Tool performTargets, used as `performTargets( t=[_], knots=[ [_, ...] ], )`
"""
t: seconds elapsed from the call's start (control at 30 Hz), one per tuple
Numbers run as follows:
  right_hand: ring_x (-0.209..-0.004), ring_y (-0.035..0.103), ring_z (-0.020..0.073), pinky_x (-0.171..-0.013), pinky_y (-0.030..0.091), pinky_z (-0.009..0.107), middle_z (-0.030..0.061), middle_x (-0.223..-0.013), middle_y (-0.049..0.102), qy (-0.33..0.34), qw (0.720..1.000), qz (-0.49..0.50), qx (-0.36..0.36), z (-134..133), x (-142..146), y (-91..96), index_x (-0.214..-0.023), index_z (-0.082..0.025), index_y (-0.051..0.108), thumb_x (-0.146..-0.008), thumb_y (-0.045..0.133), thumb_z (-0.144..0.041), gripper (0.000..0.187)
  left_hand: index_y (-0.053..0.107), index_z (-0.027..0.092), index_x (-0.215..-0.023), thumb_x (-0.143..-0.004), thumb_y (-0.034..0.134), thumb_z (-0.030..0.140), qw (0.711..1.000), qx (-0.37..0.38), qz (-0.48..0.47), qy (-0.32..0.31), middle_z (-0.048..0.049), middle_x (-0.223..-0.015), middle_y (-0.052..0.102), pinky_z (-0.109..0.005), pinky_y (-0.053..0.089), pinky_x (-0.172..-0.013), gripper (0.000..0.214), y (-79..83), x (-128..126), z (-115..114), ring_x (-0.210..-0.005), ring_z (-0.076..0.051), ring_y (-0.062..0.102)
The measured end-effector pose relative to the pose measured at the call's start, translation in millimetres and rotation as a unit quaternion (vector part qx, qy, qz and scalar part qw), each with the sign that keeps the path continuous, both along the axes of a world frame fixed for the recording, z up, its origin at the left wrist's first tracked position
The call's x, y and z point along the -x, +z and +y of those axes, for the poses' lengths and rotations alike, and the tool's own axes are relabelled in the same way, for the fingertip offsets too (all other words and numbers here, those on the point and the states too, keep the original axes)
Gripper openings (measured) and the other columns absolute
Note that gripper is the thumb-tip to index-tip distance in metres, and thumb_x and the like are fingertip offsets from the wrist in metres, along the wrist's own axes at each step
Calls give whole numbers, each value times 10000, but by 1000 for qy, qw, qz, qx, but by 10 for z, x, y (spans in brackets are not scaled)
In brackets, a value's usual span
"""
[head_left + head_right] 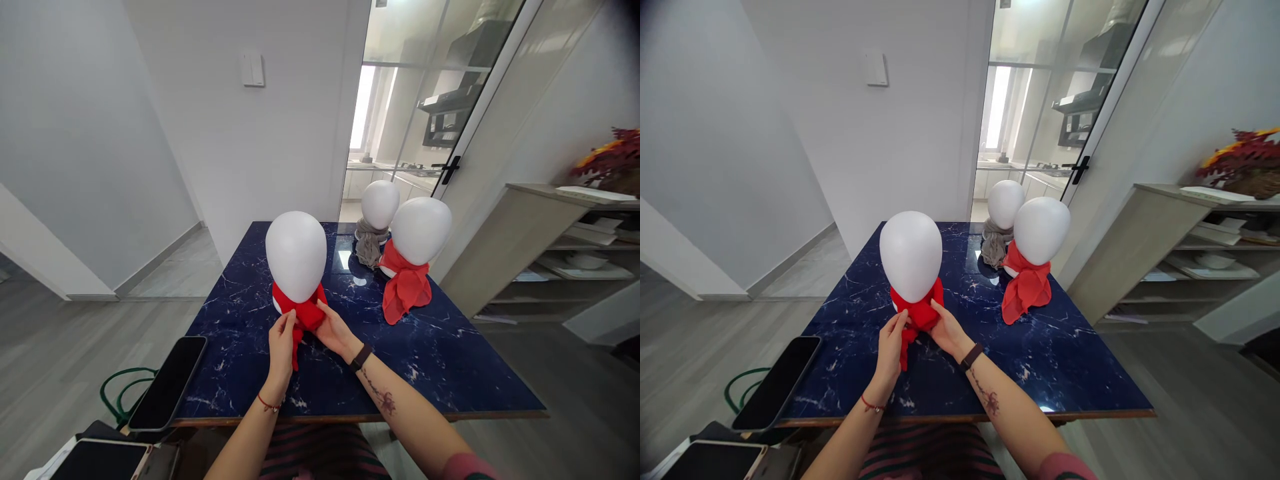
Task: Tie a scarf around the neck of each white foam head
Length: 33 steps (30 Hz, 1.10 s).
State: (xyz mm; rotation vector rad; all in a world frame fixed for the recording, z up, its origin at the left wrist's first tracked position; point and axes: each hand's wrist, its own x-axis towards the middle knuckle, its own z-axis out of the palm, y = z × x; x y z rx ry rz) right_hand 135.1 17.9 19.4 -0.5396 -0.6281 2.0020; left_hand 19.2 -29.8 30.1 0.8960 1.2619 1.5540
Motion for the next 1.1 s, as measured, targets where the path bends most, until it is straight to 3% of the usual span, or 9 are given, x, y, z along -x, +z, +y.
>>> performTargets(
  t=[0.23, 0.43, 0.53, 0.7, 0.77, 0.87, 0.93, 1.03, 1.1],
  knots=[
    [-877, 641, 153, -825, 482, 286, 35, -924, 706, -6, 999, 19, 43, 44, 17, -2, -901, -176, 642, -835, 557, -315, 175, 649, 120, -749, -673, 687, 446, 996, 37, -49, -59, -24, -681, 636, -226, 425, -552, 337, 28, 18, 137, -568, -109, 536],
    [-767, 619, 149, -712, 484, 269, 36, -858, 692, 6, 1000, -6, 12, 55, 41, -58, -906, -170, 635, -776, 628, -354, 225, 669, 139, -850, -694, 689, 377, 998, -44, 14, 34, -36, -833, 642, -270, 462, -753, 286, 35, -53, 25, -780, -145, 576],
    [-657, 579, 139, -631, 473, 271, 30, -779, 657, -40, 992, -116, 3, 56, 16, -107, -857, -167, 620, -747, 634, -465, 318, 659, 157, -792, -737, 654, 372, 988, -100, 98, 63, -15, -827, 570, -243, 451, -740, 222, 55, -83, -61, -780, -129, 541],
    [-723, 553, 145, -589, 440, 241, 37, -900, 618, -273, 882, -349, -159, -1, -127, -78, -874, -205, 601, -712, 658, -341, 219, 646, 177, -776, -834, 542, 345, 966, -154, 201, 41, -14, -799, 496, -229, 436, -673, 206, 92, -41, -87, -729, -121, 504],
    [-796, 555, 144, -600, 430, 225, 42, -1053, 596, -263, 854, -365, -260, -43, -159, -16, -1032, -235, 583, -676, 658, -225, 364, 654, 184, -792, -867, 490, 314, 949, -179, 261, 13, -25, -811, 505, -236, 437, -696, 222, 98, -5, -70, -752, -128, 513],
    [-843, 569, 148, -667, 450, 236, 40, -1116, 595, -162, 863, -345, -330, -85, -144, 64, -1184, -236, 517, -638, 654, -173, 566, 664, 216, -920, -898, 422, 263, 914, -207, 343, -55, -33, -852, 525, -246, 443, -710, 247, 91, 38, -55, -773, -131, 532],
    [-822, 576, 154, -725, 459, 262, 22, -984, 643, -122, 879, -324, -329, -82, -124, 83, -1071, -200, 582, -629, 645, -179, 446, 596, 247, -1115, -896, 414, 237, 907, -203, 361, -79, -36, -909, 540, -261, 453, -743, 285, 76, 59, -66, -804, -134, 547],
    [-715, 562, 145, -682, 457, 260, -2, -776, 648, -145, 900, -293, -287, -40, -125, 65, -814, -175, 635, -626, 578, -170, 196, 389, 250, -1310, -862, 485, 250, 929, -153, 333, -54, -35, -981, 542, -291, 472, -780, 458, 39, 105, -110, -816, -137, 565],
    [-658, 545, 128, -613, 442, 233, -10, -742, 637, -199, 912, -265, -241, -4, -137, 43, -794, -177, 628, -617, 531, -155, 203, 416, 226, -1243, -825, 545, 273, 935, -119, 332, -23, -31, -978, 537, -303, 478, -782, 440, 5, 161, -144, -833, -149, 568]
  ],
)
